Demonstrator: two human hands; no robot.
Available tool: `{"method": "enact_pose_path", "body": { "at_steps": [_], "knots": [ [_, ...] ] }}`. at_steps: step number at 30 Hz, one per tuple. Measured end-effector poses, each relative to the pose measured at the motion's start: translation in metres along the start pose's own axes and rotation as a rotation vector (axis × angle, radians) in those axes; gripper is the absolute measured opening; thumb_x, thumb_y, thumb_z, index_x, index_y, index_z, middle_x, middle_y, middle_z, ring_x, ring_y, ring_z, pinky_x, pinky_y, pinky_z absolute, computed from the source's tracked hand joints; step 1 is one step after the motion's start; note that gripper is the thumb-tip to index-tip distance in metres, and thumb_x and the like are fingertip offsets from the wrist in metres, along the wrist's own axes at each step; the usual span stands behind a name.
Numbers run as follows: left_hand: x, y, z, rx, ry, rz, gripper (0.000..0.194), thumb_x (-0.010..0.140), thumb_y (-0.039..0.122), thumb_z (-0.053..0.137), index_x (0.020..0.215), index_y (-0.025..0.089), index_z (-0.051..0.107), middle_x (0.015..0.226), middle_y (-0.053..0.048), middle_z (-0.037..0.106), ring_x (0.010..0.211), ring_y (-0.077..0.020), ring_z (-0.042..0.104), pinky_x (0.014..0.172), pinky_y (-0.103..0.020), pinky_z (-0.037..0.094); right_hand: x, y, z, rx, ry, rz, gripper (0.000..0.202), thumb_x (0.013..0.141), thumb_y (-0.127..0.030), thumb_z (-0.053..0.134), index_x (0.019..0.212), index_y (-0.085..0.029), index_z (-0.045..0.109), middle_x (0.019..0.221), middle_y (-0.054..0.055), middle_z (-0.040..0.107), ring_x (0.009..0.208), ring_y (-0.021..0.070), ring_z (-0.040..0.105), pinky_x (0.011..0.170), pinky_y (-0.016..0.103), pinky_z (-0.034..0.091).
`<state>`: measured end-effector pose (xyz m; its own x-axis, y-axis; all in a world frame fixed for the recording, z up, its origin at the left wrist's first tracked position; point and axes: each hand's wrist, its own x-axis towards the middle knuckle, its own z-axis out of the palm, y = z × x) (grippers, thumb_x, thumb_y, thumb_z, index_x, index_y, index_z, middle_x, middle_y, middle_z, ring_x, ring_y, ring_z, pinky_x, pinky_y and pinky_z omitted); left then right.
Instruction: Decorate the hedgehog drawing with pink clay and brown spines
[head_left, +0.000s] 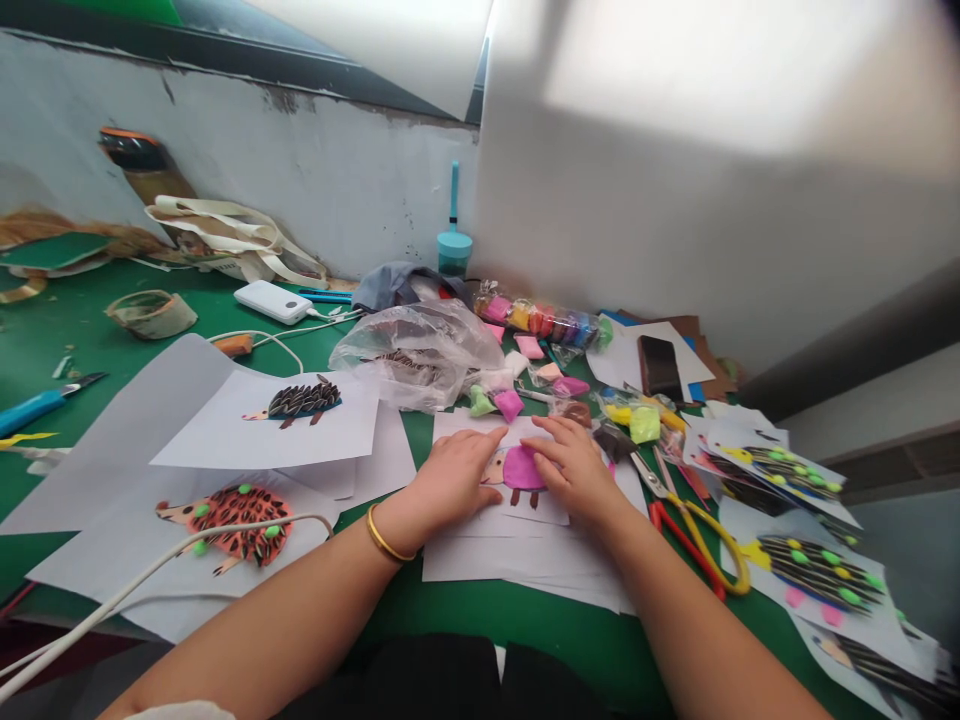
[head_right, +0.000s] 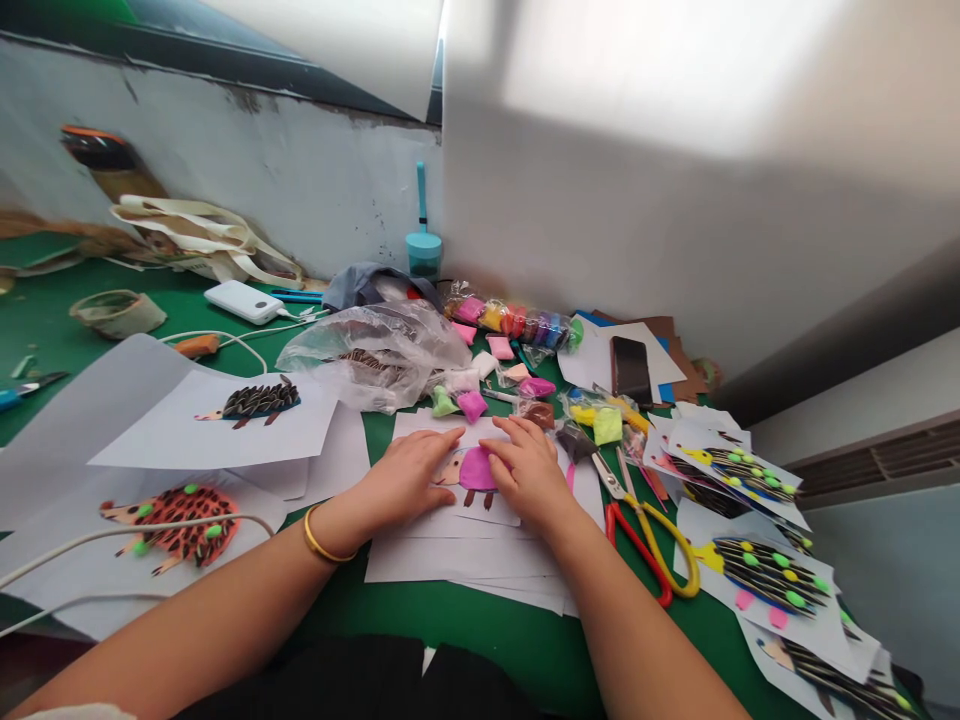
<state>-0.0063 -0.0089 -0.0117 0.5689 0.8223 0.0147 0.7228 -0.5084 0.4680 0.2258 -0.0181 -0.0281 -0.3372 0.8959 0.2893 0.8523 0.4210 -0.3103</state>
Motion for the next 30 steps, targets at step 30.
{"method": "enact_pose_path", "body": {
  "at_steps": [30],
  "knots": [
    [0.0,0.0,0.0,0.004,0.013,-0.009,0.086,0.075,0.04,0.077,0.148,0.027,0.034,0.138,-0.009,0.056,0.128,-0.0299,0.049,0.105,-0.046,0.038,0.008,-0.01,-0.004,0.086,-0.182,-0.012,0.045,0.085,-0.013,0.047,0.121,-0.028,0.07,0.12,0.006,0.063,0.113,0.0255,0.05,0.098,0.043,0.037]
  ]
}}
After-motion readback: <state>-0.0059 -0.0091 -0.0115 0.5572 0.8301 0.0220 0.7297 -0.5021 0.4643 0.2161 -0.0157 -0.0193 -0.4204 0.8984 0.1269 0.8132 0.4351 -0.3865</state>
